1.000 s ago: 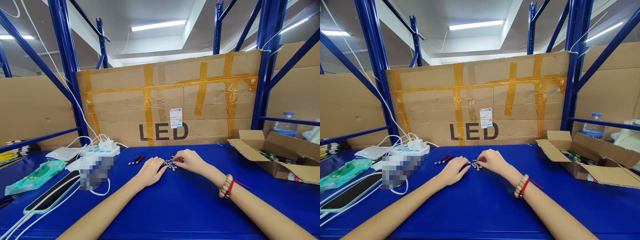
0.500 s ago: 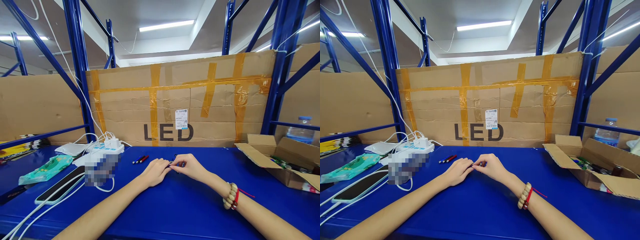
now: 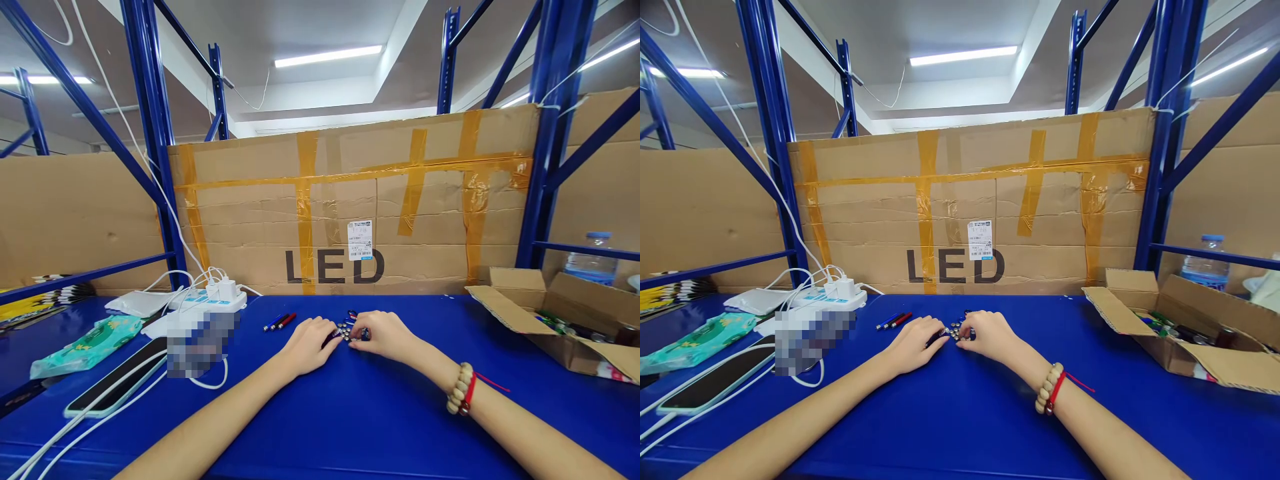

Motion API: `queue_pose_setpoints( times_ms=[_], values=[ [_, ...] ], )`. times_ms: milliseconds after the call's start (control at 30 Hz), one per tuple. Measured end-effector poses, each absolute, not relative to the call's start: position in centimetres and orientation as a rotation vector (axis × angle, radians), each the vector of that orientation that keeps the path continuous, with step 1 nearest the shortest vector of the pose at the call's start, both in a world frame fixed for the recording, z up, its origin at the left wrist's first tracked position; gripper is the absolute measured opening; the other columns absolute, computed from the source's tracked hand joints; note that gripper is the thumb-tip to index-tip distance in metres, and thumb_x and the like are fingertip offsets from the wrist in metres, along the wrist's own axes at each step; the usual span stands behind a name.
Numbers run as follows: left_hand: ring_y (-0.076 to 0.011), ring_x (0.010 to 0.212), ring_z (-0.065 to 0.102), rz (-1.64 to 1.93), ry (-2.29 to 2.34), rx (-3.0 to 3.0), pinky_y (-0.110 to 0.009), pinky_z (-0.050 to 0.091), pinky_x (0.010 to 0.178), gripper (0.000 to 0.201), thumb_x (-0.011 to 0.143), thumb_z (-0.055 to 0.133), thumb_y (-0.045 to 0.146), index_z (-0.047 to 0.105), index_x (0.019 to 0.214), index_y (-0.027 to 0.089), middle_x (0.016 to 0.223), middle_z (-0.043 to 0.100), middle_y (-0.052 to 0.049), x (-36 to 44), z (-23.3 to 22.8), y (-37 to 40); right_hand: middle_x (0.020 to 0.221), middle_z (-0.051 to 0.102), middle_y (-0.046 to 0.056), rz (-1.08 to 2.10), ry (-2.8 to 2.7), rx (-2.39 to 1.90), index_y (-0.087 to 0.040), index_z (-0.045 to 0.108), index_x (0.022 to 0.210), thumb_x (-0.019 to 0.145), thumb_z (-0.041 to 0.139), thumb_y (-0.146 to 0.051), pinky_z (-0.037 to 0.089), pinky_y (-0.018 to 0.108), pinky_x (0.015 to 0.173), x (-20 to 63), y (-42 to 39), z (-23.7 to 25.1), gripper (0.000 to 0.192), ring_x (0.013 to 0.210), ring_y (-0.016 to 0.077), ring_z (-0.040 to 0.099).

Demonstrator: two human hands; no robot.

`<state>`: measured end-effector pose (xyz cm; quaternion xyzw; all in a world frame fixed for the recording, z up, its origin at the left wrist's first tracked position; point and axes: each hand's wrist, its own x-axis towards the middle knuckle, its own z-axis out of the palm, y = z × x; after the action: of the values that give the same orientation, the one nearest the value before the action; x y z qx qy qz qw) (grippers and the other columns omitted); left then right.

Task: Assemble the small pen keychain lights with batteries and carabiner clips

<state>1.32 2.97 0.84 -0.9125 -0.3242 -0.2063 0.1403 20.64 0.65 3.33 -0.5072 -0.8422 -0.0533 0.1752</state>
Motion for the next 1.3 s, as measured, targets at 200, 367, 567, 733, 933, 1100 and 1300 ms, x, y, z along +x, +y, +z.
queue_pose_setpoints(
  times_ms=[200, 367, 567, 733, 933, 1100, 1300],
  values=[
    [-0.0201, 0.075, 0.056, -0.605, -0.883, -2.653, -0.032, 0.043, 0.068, 0.021, 0.091, 0.039, 0.031, 0.053, 0.081, 0.018, 0.081, 0.062, -0.005, 1.3, 0.8, 3.0, 0.08, 0.072, -0.004, -0.079, -2.41, -1.456, -0.028, 0.07, 0.076, 0.07, 0.06, -0.02, 0.037, 0.024, 0.058, 20.5, 0.7, 2.8, 0.014, 0.078, 0.019, 0.064],
    [-0.0198, 0.074, 0.057, -0.634, -0.867, -2.657, -0.032, 0.043, 0.068, 0.022, 0.091, 0.038, 0.032, 0.053, 0.081, 0.019, 0.08, 0.062, -0.004, 1.3, 0.7, 2.9, 0.08, 0.072, -0.002, -0.09, -2.403, -1.492, -0.026, 0.071, 0.075, 0.071, 0.059, -0.019, 0.036, 0.023, 0.057, 20.3, 0.4, 3.0, 0.014, 0.078, 0.0195, 0.064],
    [-0.0196, 0.073, 0.056, -0.643, -0.879, -2.652, -0.032, 0.042, 0.068, 0.029, 0.095, 0.029, 0.032, 0.051, 0.08, 0.019, 0.079, 0.061, -0.004, 1.3, 0.8, 2.9, 0.083, 0.07, 0.0, -0.193, -2.33, -1.438, -0.025, 0.07, 0.077, 0.079, 0.056, -0.024, 0.035, 0.023, 0.055, 20.3, 0.4, 3.3, 0.014, 0.077, 0.0177, 0.063],
    [-0.0202, 0.074, 0.056, -0.649, -0.912, -2.637, -0.033, 0.042, 0.068, 0.033, 0.097, 0.022, 0.03, 0.049, 0.083, 0.018, 0.08, 0.061, -0.005, 1.4, 0.8, 3.0, 0.08, 0.067, -0.001, -0.169, -2.088, -1.248, -0.024, 0.068, 0.08, 0.083, 0.053, -0.034, 0.036, 0.021, 0.054, 20.4, 0.3, 3.8, 0.019, 0.06, 0.0104, 0.058],
    [-0.0203, 0.073, 0.056, -0.651, -0.937, -2.644, -0.033, 0.042, 0.068, 0.031, 0.096, 0.022, 0.029, 0.049, 0.085, 0.018, 0.081, 0.061, -0.005, 1.3, 0.7, 3.1, 0.079, 0.066, 0.0, -0.034, -2.174, -1.025, -0.022, 0.069, 0.083, 0.084, 0.053, -0.034, 0.038, 0.02, 0.053, 20.0, 0.2, 3.4, 0.02, 0.054, 0.0085, 0.053],
    [-0.02, 0.074, 0.056, -0.626, -0.922, -2.655, -0.032, 0.042, 0.068, 0.03, 0.096, 0.023, 0.027, 0.05, 0.087, 0.018, 0.083, 0.062, -0.005, 1.2, 0.6, 3.1, 0.081, 0.066, 0.001, 0.015, -2.195, -0.982, -0.021, 0.069, 0.083, 0.084, 0.052, -0.031, 0.039, 0.02, 0.053, 19.7, 0.3, 2.8, 0.02, 0.055, 0.0084, 0.053],
    [-0.0211, 0.077, 0.056, -0.622, -0.938, -2.613, -0.033, 0.043, 0.069, 0.029, 0.096, 0.024, 0.028, 0.05, 0.089, 0.018, 0.084, 0.062, -0.006, 1.4, 0.6, 3.2, 0.081, 0.069, 0.0, -0.149, -2.095, -1.309, -0.023, 0.068, 0.079, 0.086, 0.046, -0.038, 0.038, 0.022, 0.056, 20.2, -0.1, 4.5, 0.027, 0.067, 0.0128, 0.06]
  ],
)
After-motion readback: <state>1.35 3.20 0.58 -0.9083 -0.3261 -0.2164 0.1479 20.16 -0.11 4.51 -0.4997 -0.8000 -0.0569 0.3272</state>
